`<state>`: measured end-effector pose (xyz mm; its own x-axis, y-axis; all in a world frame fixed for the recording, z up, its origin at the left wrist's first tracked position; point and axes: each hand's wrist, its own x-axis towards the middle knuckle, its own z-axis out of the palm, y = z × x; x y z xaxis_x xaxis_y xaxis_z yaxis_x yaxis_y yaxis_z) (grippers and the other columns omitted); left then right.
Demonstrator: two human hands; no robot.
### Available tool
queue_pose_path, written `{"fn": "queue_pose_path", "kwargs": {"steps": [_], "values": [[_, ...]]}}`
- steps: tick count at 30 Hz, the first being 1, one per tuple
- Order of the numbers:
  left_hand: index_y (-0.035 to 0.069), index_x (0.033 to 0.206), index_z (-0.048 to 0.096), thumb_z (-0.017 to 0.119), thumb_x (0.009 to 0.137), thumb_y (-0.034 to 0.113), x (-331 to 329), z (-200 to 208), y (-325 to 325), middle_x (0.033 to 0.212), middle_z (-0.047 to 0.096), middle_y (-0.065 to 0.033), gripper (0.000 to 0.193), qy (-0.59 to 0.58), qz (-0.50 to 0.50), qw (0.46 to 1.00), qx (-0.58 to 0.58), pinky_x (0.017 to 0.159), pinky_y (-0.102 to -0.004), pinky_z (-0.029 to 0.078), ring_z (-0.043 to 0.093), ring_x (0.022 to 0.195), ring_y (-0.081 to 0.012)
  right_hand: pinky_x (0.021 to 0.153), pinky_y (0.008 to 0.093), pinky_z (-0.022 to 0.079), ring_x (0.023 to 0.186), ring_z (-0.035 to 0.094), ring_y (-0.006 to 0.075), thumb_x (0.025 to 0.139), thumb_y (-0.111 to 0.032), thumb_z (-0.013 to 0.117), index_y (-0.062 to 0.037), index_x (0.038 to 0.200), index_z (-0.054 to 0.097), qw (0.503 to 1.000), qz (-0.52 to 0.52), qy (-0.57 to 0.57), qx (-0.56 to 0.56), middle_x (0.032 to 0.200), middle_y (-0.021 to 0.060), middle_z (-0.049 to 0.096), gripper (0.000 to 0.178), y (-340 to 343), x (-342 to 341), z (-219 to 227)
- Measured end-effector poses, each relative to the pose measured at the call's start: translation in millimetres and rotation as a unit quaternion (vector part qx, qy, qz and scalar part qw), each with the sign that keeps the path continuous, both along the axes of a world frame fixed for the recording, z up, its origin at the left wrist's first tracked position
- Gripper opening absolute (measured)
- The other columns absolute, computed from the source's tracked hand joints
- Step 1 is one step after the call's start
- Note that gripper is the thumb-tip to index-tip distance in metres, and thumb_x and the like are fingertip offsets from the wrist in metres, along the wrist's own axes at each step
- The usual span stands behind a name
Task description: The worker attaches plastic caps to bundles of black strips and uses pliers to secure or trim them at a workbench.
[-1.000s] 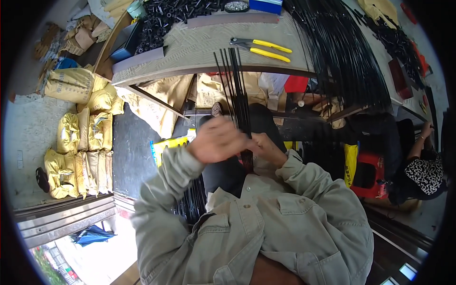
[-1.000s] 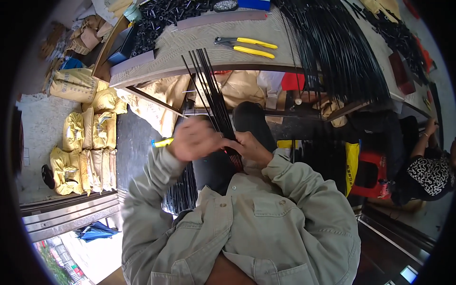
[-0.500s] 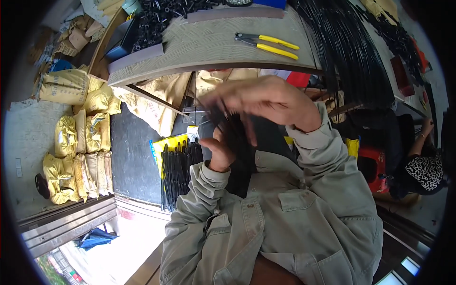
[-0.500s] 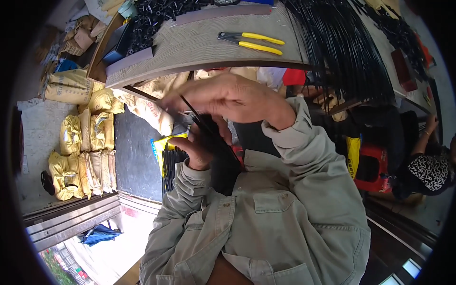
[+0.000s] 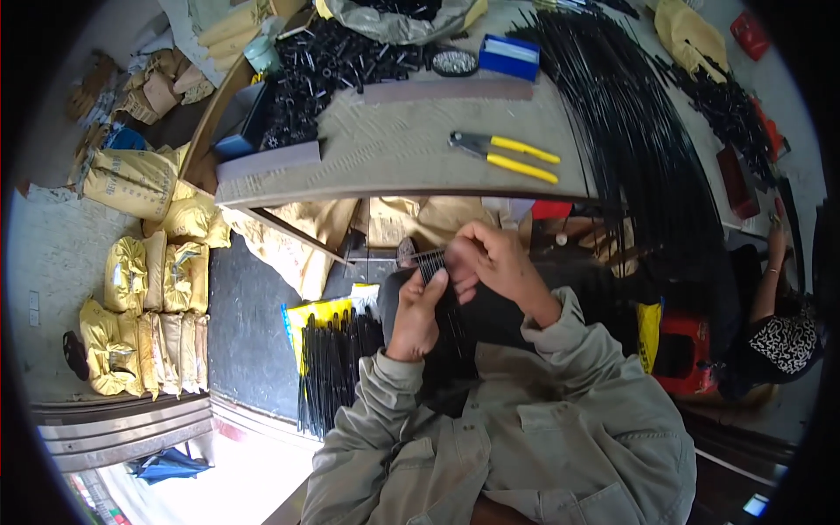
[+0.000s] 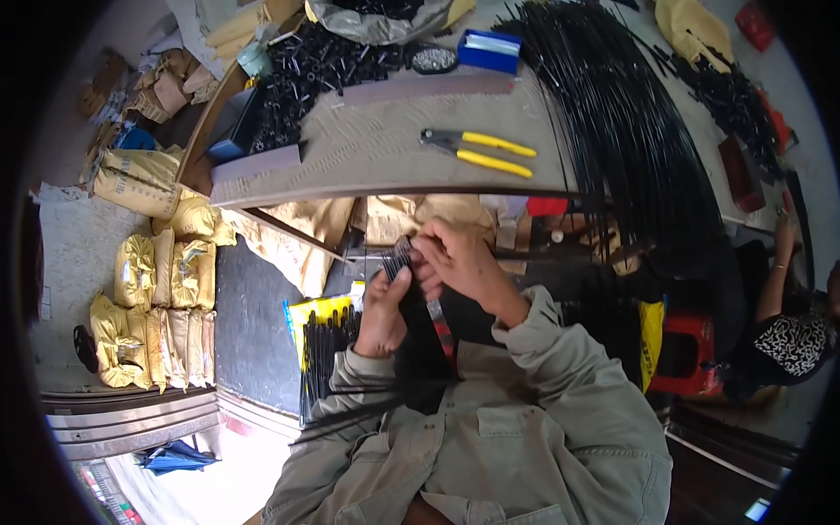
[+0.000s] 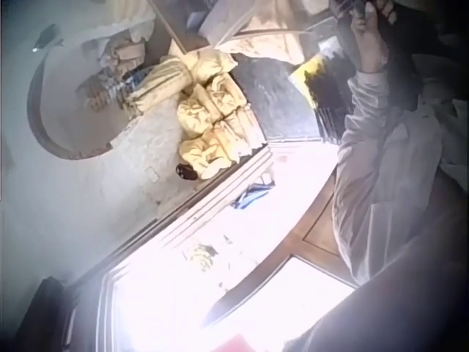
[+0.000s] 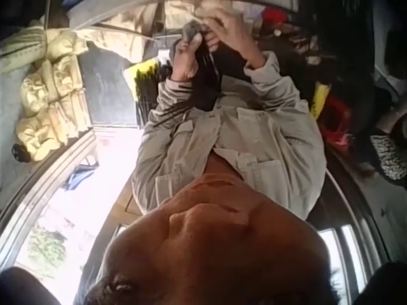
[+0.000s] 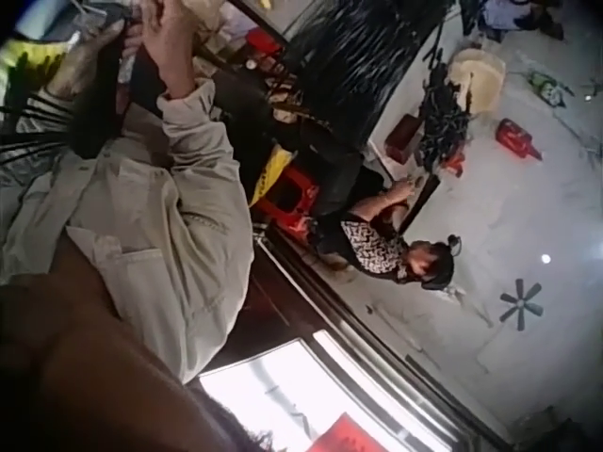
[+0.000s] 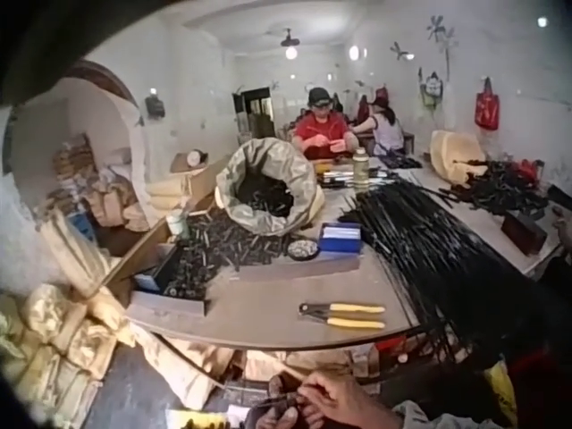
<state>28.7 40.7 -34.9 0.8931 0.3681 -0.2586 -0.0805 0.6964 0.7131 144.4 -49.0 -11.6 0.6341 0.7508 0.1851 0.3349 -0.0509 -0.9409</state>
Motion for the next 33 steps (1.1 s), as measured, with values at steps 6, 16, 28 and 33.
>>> {"fn": "queue_pose_path", "kwargs": {"steps": [6, 16, 28, 33], "values": [[-0.002, 0.113, 0.045, 0.042, 0.092, 0.016, -4.6, -4.5, 3.0, 0.096, 0.060, -0.0177, 0.028, 0.027, 0.033, 0.997, 0.065, 0.066, -0.0301, 0.051, 0.062, 0.077, -0.0210, 0.061, 0.0355, 0.046, 0.068, 0.057, 0.0344, 0.081, -0.017, 0.054, -0.0034, 0.090, 0.055, 0.924, -0.091, -0.370, -0.036, 0.072, 0.0142, 0.058, 0.016, 41.3, 43.5, 71.4], [-0.003, 0.110, 0.044, 0.040, 0.092, 0.015, 11.6, -15.9, 24.3, 0.089, 0.061, -0.0173, 0.026, 0.028, 0.036, 0.998, 0.042, 0.061, -0.0283, 0.049, 0.061, 0.068, -0.0187, 0.067, 0.0419, 0.047, 0.079, 0.058, 0.0358, 0.076, -0.010, 0.051, -0.0048, 0.081, 0.061, 0.856, -0.184, -0.476, -0.085, 0.080, 0.0174, 0.061, 0.013, 231.6, 331.9, 108.6], [-0.006, 0.109, 0.044, 0.038, 0.092, 0.012, 28.7, -47.9, 60.9, 0.092, 0.061, -0.0191, 0.025, 0.081, 0.054, 0.995, -0.006, 0.062, -0.0293, 0.049, 0.061, 0.070, -0.0204, 0.067, 0.0401, 0.050, 0.078, 0.062, 0.0306, 0.076, -0.008, 0.048, -0.0030, 0.080, 0.061, 0.725, -0.130, -0.620, -0.272, 0.081, 0.0167, 0.062, 0.015, 334.5, 424.4, 30.6], [-0.005, 0.107, 0.045, 0.039, 0.092, 0.013, 32.8, -41.6, 62.0, 0.091, 0.061, -0.0188, 0.025, 0.078, 0.036, 0.996, -0.015, 0.063, -0.0295, 0.050, 0.061, 0.070, -0.0209, 0.073, 0.0408, 0.049, 0.088, 0.061, 0.0309, 0.077, -0.010, 0.047, -0.0031, 0.091, 0.060, 0.669, -0.071, -0.624, -0.398, 0.090, 0.0148, 0.063, 0.020, 325.5, 409.3, 61.9]]}}
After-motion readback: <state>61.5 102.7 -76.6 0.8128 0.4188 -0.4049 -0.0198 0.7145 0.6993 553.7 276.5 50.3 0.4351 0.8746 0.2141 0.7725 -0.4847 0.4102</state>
